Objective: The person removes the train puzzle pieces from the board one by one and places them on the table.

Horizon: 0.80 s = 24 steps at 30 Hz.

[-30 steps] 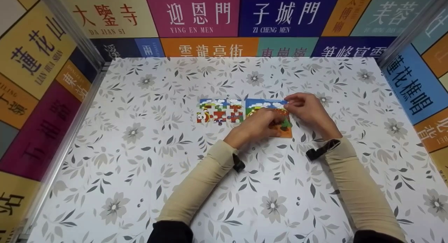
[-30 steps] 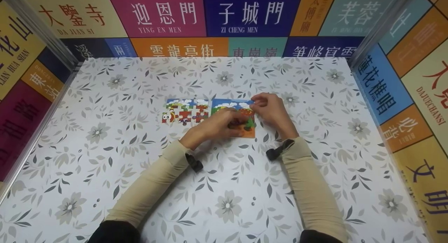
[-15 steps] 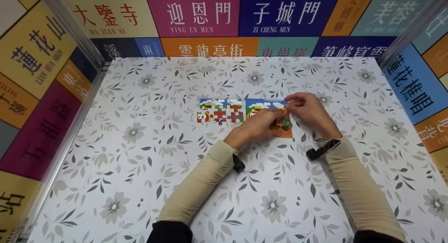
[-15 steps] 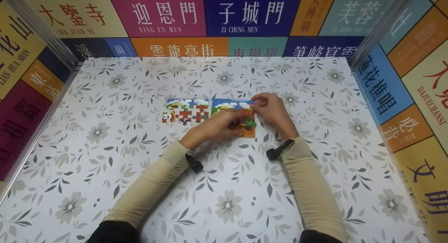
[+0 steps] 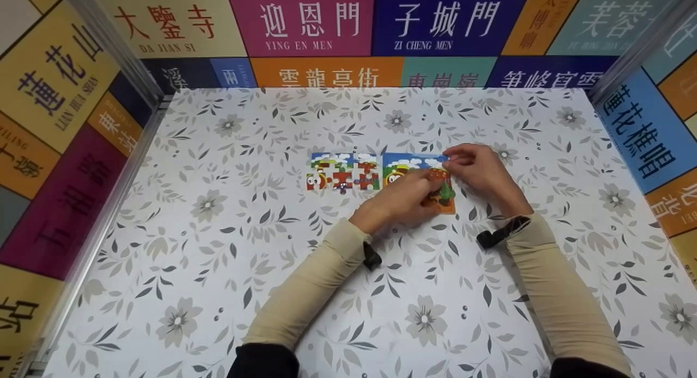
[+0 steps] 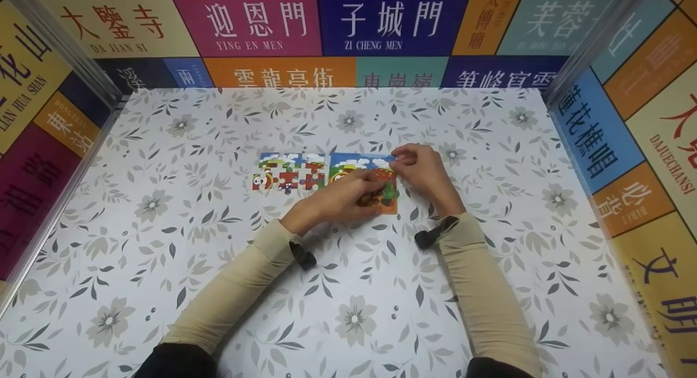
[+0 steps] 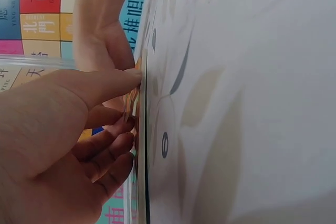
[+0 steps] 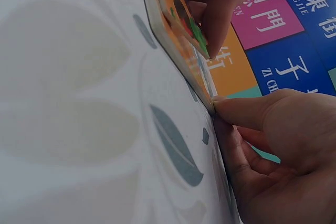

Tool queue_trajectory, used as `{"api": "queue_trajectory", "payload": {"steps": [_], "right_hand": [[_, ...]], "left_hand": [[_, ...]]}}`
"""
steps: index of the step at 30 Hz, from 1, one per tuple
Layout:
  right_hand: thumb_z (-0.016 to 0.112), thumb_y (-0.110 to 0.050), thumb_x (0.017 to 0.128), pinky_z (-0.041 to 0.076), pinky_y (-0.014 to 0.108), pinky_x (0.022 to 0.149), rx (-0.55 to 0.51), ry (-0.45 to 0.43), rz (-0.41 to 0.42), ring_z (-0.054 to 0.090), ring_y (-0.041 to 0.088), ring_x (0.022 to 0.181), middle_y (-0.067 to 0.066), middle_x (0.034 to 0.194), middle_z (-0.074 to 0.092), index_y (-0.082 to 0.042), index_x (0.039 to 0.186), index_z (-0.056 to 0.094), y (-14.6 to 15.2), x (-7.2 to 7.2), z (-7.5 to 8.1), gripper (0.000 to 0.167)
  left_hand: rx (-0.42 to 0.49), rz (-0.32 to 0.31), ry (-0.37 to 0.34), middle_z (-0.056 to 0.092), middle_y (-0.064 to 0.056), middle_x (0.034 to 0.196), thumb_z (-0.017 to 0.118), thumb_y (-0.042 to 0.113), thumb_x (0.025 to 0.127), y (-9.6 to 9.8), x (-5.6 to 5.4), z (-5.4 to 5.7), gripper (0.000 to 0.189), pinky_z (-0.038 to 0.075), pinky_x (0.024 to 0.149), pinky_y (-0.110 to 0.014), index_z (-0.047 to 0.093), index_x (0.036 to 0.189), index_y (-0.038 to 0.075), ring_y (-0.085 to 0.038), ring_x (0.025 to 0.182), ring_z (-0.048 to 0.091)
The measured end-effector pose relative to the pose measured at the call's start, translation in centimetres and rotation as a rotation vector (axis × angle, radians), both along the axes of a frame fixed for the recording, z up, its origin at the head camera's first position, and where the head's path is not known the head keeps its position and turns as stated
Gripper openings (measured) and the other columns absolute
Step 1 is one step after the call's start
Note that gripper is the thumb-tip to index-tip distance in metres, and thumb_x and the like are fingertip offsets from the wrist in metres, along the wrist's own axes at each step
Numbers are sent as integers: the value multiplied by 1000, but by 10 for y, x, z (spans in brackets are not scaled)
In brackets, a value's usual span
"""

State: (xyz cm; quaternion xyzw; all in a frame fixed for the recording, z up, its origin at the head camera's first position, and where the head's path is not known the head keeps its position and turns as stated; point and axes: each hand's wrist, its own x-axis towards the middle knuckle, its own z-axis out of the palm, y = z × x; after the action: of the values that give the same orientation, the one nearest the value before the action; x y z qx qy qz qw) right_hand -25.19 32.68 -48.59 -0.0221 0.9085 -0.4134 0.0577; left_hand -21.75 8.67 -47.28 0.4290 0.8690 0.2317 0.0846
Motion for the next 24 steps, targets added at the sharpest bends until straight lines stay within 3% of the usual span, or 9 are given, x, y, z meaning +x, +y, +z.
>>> {"api": "queue_trajectory", "payload": {"steps": [4,12,16,24], "right_hand": [[76,-31,103,50,16,88,0,3,3,71,5,101,15,125,77,-13,137,73,1,1,0,38],[76,-29,104,53,22,93,0,-8,-6,72,21,112,13,126,76,-14,138,72,3,1,0,38],[76,-30,104,53,24,94,1,-12,-9,72,24,114,13,125,75,-14,138,72,3,1,-1,38],[76,-32,104,52,30,97,2,-29,-9,71,25,116,13,126,74,-15,138,71,1,2,1,39]], "left_hand": [[4,-3,18,62,-4,107,71,31,104,1,1,-1,28,50,88,-33,72,124,11,-18,105,58],[48,-48,18,67,-3,101,71,27,105,-2,0,-1,17,52,74,-27,74,115,14,-14,87,61],[71,-89,54,73,-3,105,71,27,105,-4,-2,-2,15,54,78,-27,76,112,15,-13,88,66],[114,-88,100,78,-4,115,71,35,106,-17,-5,0,33,57,83,-29,77,130,14,-16,95,71]]}}
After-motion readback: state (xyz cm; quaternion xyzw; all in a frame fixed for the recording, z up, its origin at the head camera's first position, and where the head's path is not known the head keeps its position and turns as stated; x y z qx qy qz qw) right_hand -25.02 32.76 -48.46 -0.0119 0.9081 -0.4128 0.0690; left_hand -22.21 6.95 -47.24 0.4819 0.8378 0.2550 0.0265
